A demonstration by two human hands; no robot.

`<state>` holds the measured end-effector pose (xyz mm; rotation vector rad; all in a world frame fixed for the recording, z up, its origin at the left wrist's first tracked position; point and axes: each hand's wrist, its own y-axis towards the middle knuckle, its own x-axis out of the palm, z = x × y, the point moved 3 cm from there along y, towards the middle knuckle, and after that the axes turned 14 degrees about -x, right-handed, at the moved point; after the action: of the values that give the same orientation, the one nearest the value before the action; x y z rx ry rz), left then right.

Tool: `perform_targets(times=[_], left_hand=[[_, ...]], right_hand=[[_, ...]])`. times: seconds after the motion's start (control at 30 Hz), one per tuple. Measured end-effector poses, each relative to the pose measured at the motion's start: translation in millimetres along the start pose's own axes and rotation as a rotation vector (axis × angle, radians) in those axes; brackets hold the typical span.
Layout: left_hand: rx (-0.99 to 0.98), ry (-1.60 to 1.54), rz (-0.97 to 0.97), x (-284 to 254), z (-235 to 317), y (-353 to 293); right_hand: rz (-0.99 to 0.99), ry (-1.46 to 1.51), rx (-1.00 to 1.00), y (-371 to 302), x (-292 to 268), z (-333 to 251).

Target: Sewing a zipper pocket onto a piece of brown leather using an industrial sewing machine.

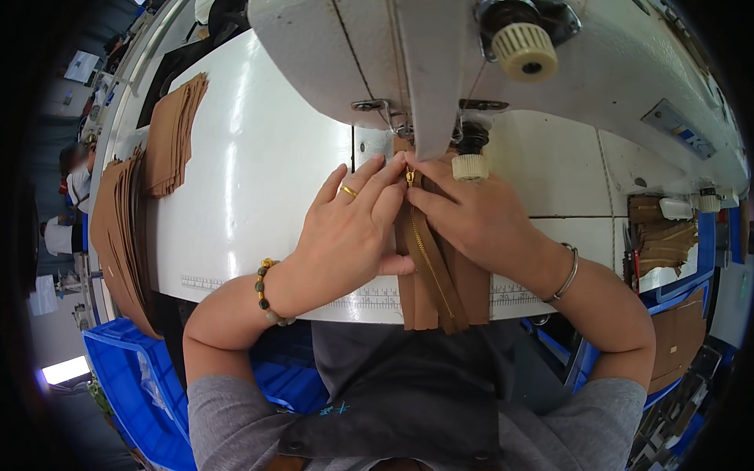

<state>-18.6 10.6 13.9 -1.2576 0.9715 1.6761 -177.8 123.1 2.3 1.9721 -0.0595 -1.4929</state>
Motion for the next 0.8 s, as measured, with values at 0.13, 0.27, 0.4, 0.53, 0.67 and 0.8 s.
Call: perform_targets(times=[0.13,0.27,0.4,0.53,0.67,0.8], left_hand=[[-0.003,-0.003,0.017,-2,1,-2],[0.025,0.022,0.045,-2,0,-3],[0.022,0.026,0.095,3,-4,1],[0.022,0.033,0.127,5,-10,7],[0.028,0.026,0.097,5,-8,6],[0.019,0.002,0.09,4,-4,3]], right_hand=[[-0.023,-0.012,0.037,-1,-1,0],[-0.038,0.005,0.061,-1,-2,0],[-0.085,-0.039,0.09,0,0,0],[-0.068,-0.099,0.079,1,1,0],[-0.086,-0.121,0.061,-1,0,-3],[-0.103,-0.14,0.04,-4,-2,-8]])
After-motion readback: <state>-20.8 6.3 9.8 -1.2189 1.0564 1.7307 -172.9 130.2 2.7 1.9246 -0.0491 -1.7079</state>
